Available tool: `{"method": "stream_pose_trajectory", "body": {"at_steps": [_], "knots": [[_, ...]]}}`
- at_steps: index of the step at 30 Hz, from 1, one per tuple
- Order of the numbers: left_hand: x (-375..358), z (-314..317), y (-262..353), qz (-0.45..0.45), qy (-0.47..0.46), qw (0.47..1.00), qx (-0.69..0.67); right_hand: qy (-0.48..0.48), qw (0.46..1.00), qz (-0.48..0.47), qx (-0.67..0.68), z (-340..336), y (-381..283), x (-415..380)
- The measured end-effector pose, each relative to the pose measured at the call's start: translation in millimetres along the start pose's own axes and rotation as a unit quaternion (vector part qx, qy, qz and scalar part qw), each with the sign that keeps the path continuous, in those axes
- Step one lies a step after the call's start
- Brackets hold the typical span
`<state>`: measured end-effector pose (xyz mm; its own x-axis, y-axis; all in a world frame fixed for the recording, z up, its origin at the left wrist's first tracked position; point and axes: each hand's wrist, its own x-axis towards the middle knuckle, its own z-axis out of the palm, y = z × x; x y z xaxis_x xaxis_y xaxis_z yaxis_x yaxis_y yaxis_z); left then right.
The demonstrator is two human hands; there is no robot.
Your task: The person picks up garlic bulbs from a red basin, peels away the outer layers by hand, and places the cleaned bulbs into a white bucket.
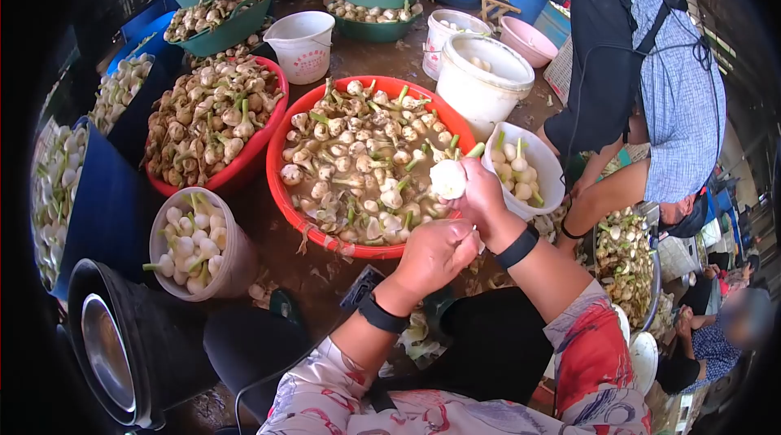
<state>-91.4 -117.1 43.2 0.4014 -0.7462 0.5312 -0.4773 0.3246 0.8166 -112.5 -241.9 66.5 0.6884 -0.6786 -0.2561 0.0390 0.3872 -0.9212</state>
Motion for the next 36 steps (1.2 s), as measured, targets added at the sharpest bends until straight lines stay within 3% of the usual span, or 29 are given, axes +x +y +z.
{"method": "stream_pose_trajectory", "body": {"at_steps": [1, 3, 4, 5, 6, 7, 8, 9, 10, 11, 13, 14, 15, 16, 17, 19, 20, 22, 23, 25, 26, 27, 28, 29, 31, 32, 33, 35, 36], "knots": [[1, -3, -5, 0.001, 0.007, 1.000, 0.001, 0.008, 0.999, 0.045, 0.001, -4, -4, 3], [-1, -14, -28, -0.179, 0.036, 0.975, -0.129, 0.004, 0.999, 0.032, 0.013, -20, 7, 29], [-2, -16, -50, -0.220, 0.074, 0.966, -0.117, 0.014, 0.992, -0.047, -0.114, -28, 11, 46], [-11, -16, -78, -0.254, 0.069, 0.965, 0.006, 0.022, 0.963, -0.128, -0.235, -39, 21, 64], [-26, -15, -107, -0.291, -0.045, 0.939, 0.179, 0.035, 0.914, -0.164, -0.369, -63, 45, 95], [-39, -15, -111, -0.193, -0.218, 0.893, 0.344, 0.050, 0.844, -0.209, -0.491, -77, 59, 124], [-50, -5, -123, -0.325, -0.123, 0.925, 0.155, 0.073, 0.814, -0.194, -0.542, -75, 59, 131], [-56, -1, -132, -0.354, -0.131, 0.922, 0.088, 0.099, 0.783, -0.171, -0.590, -76, 67, 135], [-62, -1, -136, -0.281, -0.120, 0.941, 0.146, 0.129, 0.794, -0.176, -0.568, -84, 83, 151], [-61, 3, -137, -0.187, 0.005, 0.962, 0.198, 0.156, 0.803, -0.177, -0.548, -84, 94, 163], [-45, -8, -137, -0.281, 0.068, 0.957, 0.025, 0.142, 0.806, -0.168, -0.549, -85, 123, 186], [-33, -22, -130, -0.293, 0.061, 0.954, 0.027, 0.076, 0.764, -0.237, -0.596, -83, 142, 197], [-19, -35, -124, -0.390, 0.047, 0.919, -0.021, 0.009, 0.710, -0.301, -0.637, -83, 159, 203], [-11, -42, -126, -0.480, 0.032, 0.874, -0.071, -0.092, 0.694, -0.288, -0.654, -75, 178, 203], [-9, -46, -135, -0.485, 0.027, 0.871, -0.074, -0.108, 0.731, -0.297, -0.604, -59, 176, 189], [-6, -52, -152, -0.432, 0.122, 0.891, -0.067, -0.128, 0.671, -0.268, -0.680, -64, 169, 203], [-7, -52, -165, -0.414, 0.145, 0.892, -0.108, -0.132, 0.669, -0.261, -0.683, -67, 167, 214], [2, -56, -164, -0.426, 0.171, 0.876, -0.147, 0.018, 0.655, -0.259, -0.710, -73, 160, 232], [7, -56, -163, -0.428, 0.194, 0.864, -0.180, 0.015, 0.648, -0.259, -0.717, -69, 158, 230], [9, -60, -172, -0.435, 0.185, 0.860, -0.192, 0.076, 0.776, -0.161, -0.605, -43, 149, 219], [6, -59, -182, -0.421, 0.182, 0.865, -0.203, 0.073, 0.861, -0.148, -0.482, -34, 133, 213], [2, -58, -187, -0.408, 0.177, 0.870, -0.212, 0.092, 0.917, -0.015, -0.387, -29, 111, 212], [7, -60, -180, -0.398, 0.178, 0.870, -0.229, 0.069, 0.976, 0.049, -0.200, -21, 91, 207], [10, -59, -170, -0.399, 0.176, 0.870, -0.231, 0.047, 0.993, 0.109, -0.002, -17, 75, 199], [17, -53, -153, -0.399, 0.185, 0.874, -0.208, -0.032, 0.988, 0.126, 0.078, -6, 61, 169], [15, -48, -155, -0.367, 0.173, 0.897, -0.178, -0.001, 0.980, 0.150, 0.133, 3, 68, 157], [17, -44, -146, -0.366, 0.173, 0.897, -0.176, -0.007, 0.983, 0.150, 0.111, 5, 73, 146], [26, -38, -126, -0.268, 0.235, 0.911, -0.210, -0.070, 0.981, 0.131, 0.126, 3, 79, 124], [24, -36, -124, -0.282, 0.215, 0.920, -0.164, -0.070, 0.981, 0.128, 0.129, 1, 78, 115]]}}
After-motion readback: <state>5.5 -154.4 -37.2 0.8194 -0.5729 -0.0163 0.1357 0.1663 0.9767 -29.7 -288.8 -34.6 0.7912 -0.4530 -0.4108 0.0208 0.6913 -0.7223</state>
